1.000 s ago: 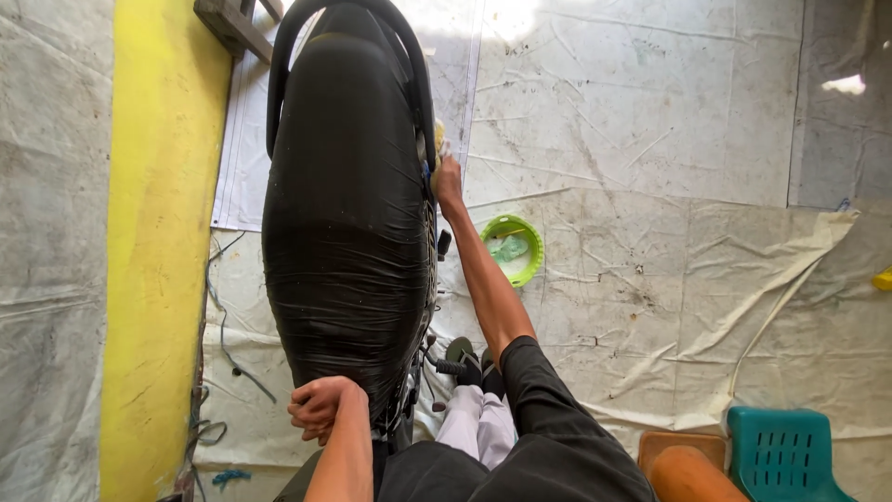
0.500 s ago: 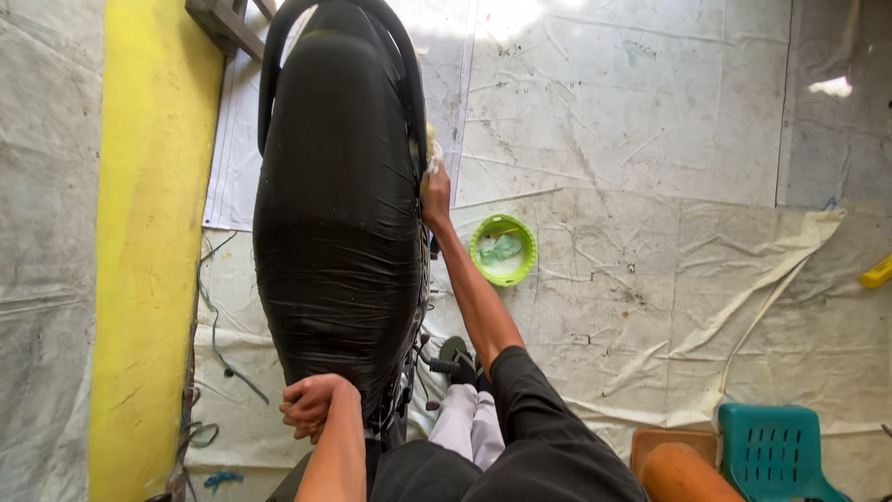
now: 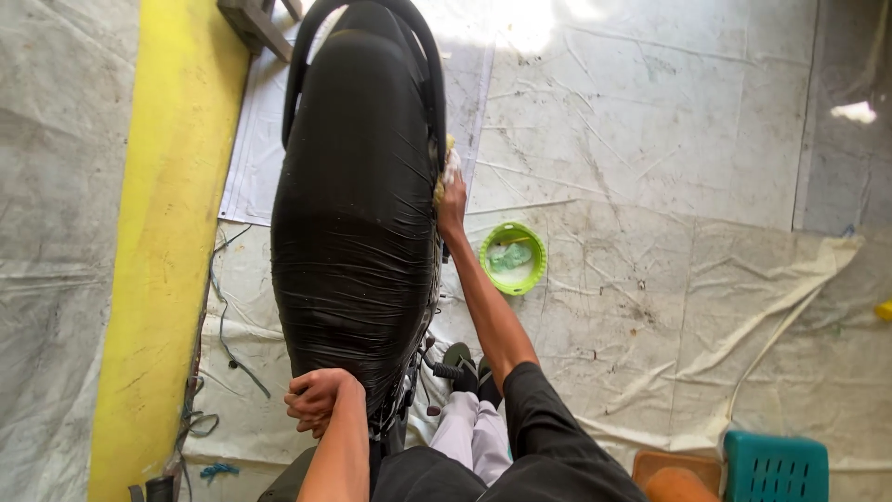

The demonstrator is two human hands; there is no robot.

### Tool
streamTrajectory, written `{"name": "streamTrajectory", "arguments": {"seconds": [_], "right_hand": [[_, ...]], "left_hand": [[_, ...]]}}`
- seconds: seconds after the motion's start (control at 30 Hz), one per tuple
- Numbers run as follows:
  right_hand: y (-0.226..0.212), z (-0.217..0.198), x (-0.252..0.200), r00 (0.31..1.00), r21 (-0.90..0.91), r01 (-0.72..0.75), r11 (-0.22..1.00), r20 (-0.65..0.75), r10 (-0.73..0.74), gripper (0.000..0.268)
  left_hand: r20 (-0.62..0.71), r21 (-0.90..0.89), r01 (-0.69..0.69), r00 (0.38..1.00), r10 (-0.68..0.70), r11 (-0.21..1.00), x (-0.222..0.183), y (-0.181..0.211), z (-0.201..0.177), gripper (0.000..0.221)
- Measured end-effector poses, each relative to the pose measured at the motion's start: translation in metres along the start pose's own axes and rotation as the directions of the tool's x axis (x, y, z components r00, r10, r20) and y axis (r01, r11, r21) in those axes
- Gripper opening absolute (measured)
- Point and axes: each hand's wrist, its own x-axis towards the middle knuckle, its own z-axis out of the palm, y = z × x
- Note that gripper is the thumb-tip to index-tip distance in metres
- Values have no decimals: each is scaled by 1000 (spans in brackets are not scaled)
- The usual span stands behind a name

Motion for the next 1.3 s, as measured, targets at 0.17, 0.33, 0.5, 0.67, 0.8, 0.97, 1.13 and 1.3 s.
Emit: {"name": "streamTrajectory", "arguments": {"seconds": [0.17,0.33,0.5,0.67,0.8,0.97,1.13,1.3], "right_hand": [[9,2,-11,997,71,26,997,70,-31,65],[-1,1,-12,990,162,73,984,105,-91,63],[-5,1,-7,984,266,101,959,112,-135,62],[-10,-2,8,975,346,137,928,119,-188,60],[-18,0,19,970,421,143,896,119,-211,60],[22,-4,64,955,502,160,850,141,-263,60],[-13,1,52,938,591,183,786,135,-320,61],[4,1,61,926,648,176,741,147,-348,62]], "left_hand": [[-18,18,35,999,-35,999,-4,5,-22,40],[-16,5,40,999,-40,999,-5,4,-19,39],[-25,2,15,1000,-15,1000,-4,7,-15,38],[-12,2,3,1000,-3,1000,1,-11,15,37],[-24,13,-17,1000,17,1000,-3,0,-11,37],[-28,11,-10,1000,10,1000,-5,-1,-15,36],[-31,-3,-26,999,26,1000,-8,7,-22,35],[-29,24,-21,999,21,1000,4,-18,-9,35]]}}
